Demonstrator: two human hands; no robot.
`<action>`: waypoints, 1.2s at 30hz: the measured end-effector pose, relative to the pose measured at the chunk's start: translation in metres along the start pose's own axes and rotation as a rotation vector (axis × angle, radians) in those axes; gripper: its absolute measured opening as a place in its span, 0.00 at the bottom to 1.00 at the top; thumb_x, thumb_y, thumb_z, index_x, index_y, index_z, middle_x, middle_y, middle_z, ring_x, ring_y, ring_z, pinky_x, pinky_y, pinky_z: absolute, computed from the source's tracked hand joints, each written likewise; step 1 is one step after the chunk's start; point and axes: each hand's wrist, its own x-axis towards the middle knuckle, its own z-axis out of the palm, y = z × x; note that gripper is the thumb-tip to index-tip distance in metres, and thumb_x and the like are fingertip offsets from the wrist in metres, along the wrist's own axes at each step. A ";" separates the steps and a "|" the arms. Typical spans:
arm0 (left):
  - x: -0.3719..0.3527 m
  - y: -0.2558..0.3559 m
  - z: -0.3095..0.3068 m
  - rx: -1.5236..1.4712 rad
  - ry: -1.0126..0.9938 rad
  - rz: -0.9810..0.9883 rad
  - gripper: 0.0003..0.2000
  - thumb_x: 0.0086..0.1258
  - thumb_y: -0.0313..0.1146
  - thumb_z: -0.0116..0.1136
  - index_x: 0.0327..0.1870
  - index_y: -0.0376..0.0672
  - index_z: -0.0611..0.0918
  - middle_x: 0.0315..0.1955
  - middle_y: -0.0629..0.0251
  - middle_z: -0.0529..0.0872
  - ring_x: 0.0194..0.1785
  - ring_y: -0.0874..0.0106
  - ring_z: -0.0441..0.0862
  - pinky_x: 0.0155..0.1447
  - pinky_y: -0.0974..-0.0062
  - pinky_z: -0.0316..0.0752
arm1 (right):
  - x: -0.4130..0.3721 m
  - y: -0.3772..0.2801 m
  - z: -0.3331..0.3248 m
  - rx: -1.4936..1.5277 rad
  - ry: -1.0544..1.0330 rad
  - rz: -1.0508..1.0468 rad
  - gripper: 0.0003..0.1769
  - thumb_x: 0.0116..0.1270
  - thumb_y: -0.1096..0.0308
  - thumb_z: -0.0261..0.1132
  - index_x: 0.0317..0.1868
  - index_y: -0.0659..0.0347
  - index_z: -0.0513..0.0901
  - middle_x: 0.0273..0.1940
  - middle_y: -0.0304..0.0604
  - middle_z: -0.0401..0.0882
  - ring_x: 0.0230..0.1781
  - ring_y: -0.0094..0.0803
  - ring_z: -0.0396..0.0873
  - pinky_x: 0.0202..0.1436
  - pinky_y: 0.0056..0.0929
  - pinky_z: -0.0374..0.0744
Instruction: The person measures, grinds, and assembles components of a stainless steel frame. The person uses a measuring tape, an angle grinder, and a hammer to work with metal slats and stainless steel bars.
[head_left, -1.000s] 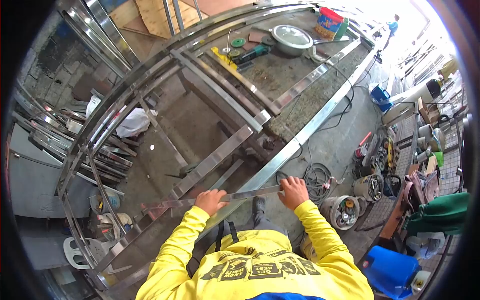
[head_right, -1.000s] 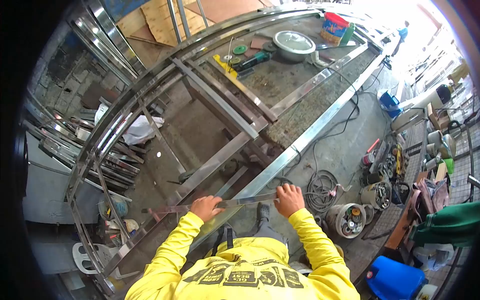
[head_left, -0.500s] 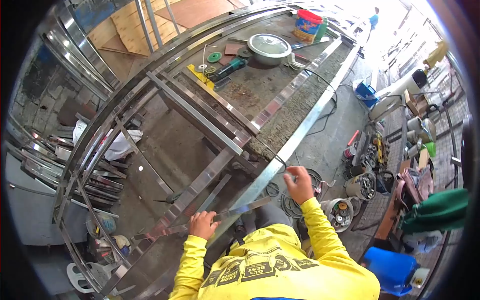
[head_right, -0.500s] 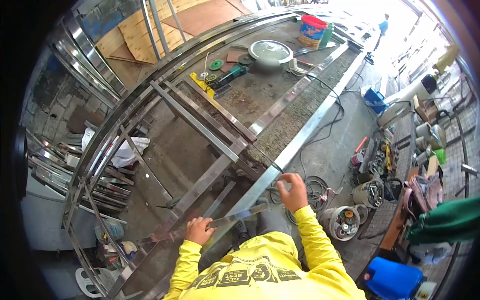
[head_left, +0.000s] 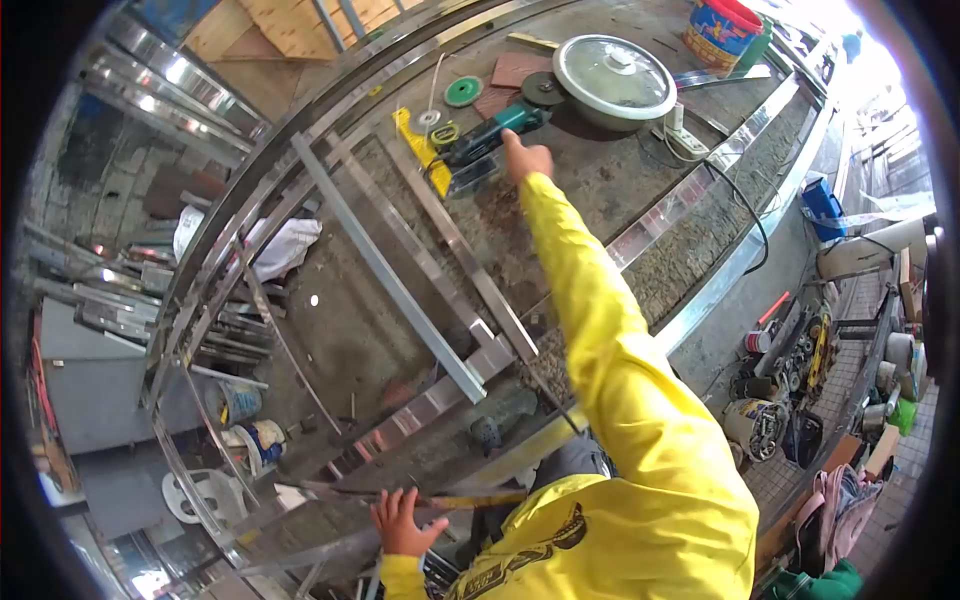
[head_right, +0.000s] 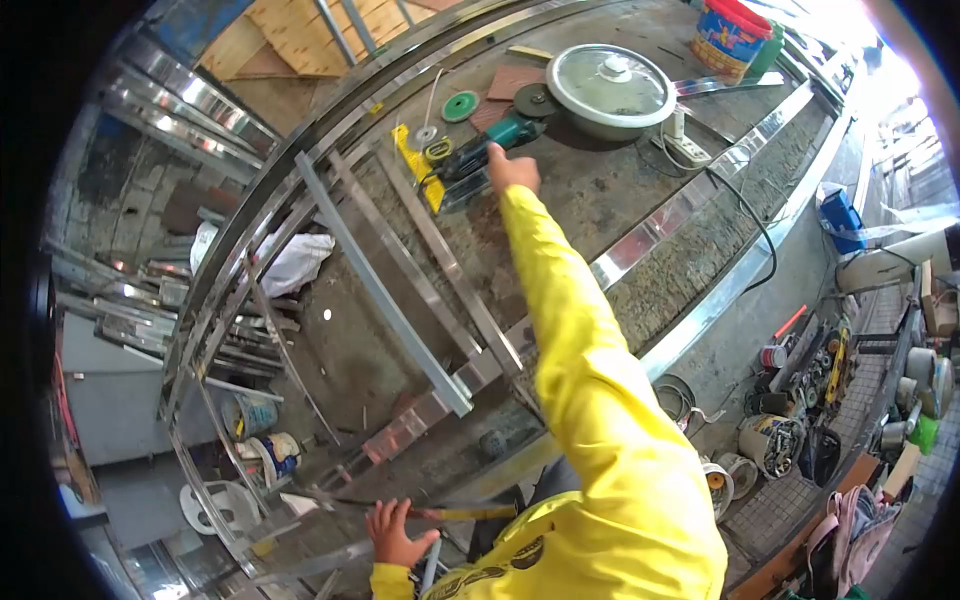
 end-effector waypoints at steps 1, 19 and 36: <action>-0.004 0.007 0.004 -0.010 -0.010 -0.048 0.44 0.50 0.65 0.72 0.68 0.50 0.77 0.68 0.53 0.72 0.77 0.44 0.57 0.78 0.34 0.42 | 0.029 -0.007 0.021 0.046 0.005 0.036 0.47 0.57 0.36 0.70 0.56 0.79 0.80 0.59 0.71 0.78 0.64 0.56 0.78 0.67 0.42 0.74; 0.000 0.074 0.016 -0.167 -0.019 -0.129 0.33 0.58 0.60 0.68 0.62 0.54 0.81 0.65 0.61 0.76 0.77 0.49 0.60 0.78 0.35 0.42 | 0.125 0.008 0.053 -0.044 -0.141 0.004 0.36 0.42 0.51 0.75 0.46 0.74 0.84 0.47 0.60 0.85 0.53 0.51 0.84 0.57 0.41 0.80; 0.051 0.087 0.014 -0.390 0.241 0.209 0.18 0.65 0.42 0.69 0.51 0.43 0.83 0.51 0.58 0.85 0.59 0.52 0.79 0.69 0.51 0.67 | -0.094 -0.068 -0.183 -0.262 -0.732 -0.519 0.23 0.57 0.60 0.72 0.46 0.71 0.83 0.32 0.41 0.83 0.28 0.27 0.80 0.33 0.28 0.80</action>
